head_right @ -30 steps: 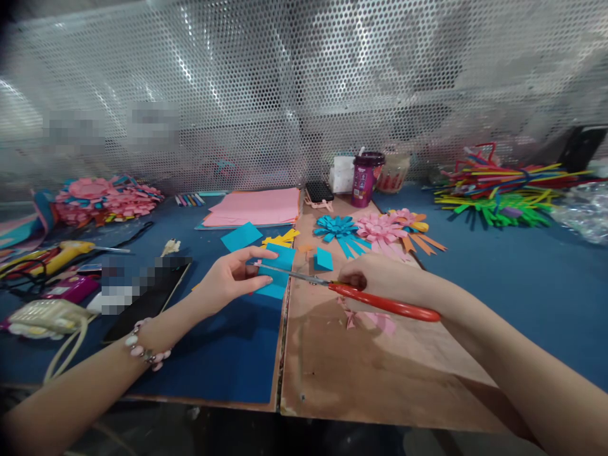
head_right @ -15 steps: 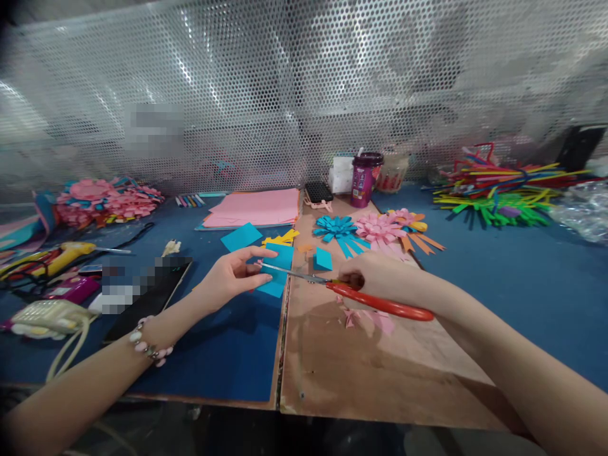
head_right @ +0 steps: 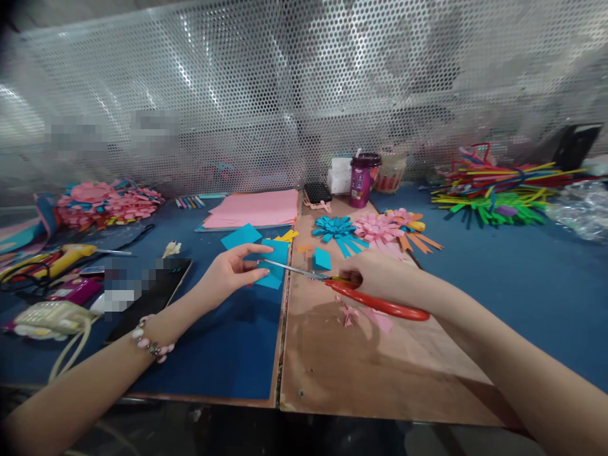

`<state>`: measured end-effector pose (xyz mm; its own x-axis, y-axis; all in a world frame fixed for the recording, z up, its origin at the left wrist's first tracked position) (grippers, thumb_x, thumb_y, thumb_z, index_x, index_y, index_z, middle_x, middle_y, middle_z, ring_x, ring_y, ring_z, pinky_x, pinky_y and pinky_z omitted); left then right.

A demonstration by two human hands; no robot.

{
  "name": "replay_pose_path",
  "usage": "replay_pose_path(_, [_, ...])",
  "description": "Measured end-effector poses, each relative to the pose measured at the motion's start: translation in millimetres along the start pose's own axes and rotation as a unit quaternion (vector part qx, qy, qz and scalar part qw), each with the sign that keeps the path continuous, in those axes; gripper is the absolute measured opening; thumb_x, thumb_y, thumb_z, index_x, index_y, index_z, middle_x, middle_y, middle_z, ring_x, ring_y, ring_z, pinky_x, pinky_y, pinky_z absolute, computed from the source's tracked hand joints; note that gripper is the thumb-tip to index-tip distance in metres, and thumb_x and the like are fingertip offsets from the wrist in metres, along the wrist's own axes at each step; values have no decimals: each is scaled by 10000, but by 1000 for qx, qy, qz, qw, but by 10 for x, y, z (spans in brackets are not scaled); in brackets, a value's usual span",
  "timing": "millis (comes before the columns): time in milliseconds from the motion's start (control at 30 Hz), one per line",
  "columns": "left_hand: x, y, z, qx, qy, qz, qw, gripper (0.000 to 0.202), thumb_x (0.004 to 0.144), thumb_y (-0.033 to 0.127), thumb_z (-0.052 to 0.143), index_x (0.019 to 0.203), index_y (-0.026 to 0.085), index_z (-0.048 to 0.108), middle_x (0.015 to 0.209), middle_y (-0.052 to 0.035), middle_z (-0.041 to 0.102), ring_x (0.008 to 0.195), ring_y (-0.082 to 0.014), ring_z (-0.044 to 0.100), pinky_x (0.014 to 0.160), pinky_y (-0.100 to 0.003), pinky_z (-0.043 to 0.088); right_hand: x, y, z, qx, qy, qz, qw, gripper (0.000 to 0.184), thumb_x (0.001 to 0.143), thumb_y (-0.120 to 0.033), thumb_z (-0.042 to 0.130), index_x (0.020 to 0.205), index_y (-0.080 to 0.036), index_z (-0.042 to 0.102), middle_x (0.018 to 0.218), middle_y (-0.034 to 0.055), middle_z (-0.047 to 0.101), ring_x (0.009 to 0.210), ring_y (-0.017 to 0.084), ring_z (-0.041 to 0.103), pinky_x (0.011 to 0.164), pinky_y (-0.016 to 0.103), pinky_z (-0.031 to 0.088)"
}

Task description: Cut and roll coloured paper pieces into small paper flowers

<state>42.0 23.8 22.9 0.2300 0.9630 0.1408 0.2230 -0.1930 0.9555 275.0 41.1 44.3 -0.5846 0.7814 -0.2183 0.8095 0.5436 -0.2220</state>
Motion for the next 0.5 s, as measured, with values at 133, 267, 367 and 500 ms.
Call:
replay_pose_path(133, [25,-2,-107,23,64,22,997,376,750,300,653,1093,162,586,755,-5,582,551,-77,477,508,-205,393,42,68,25,-28,21,-1,999,220,756,-315,463,613,-148,482,581,1,454,550,82,354,529,220,233])
replay_pose_path(267, [60,-61,-250,27,145,34,988,375,731,308,660,1074,171,597,914,-40,631,597,-95,540,537,-219,432,126,168,61,-32,30,20,999,154,743,-250,451,641,-152,512,608,-3,502,559,82,378,529,222,230])
replay_pose_path(367, [77,-102,-315,12,178,38,983,349,718,301,669,1039,177,609,915,-41,638,620,-107,564,548,-223,446,160,239,22,-8,52,72,996,134,726,-192,442,685,-153,563,622,0,550,560,85,431,523,214,246])
replay_pose_path(500, [68,-89,-353,16,202,47,978,356,720,298,668,1061,202,626,903,-30,642,600,-104,556,553,-231,456,177,297,-1,39,57,125,990,202,740,-204,448,804,-154,633,698,22,621,592,102,507,528,208,291])
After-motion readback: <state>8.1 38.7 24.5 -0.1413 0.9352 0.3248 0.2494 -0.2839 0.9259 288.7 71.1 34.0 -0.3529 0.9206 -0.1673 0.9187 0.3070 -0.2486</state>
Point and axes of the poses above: each hand's wrist, its own x-axis towards the middle knuckle, its own z-axis out of the palm, y = z × x, the point moved 6 cm from there along x, towards the middle knuckle
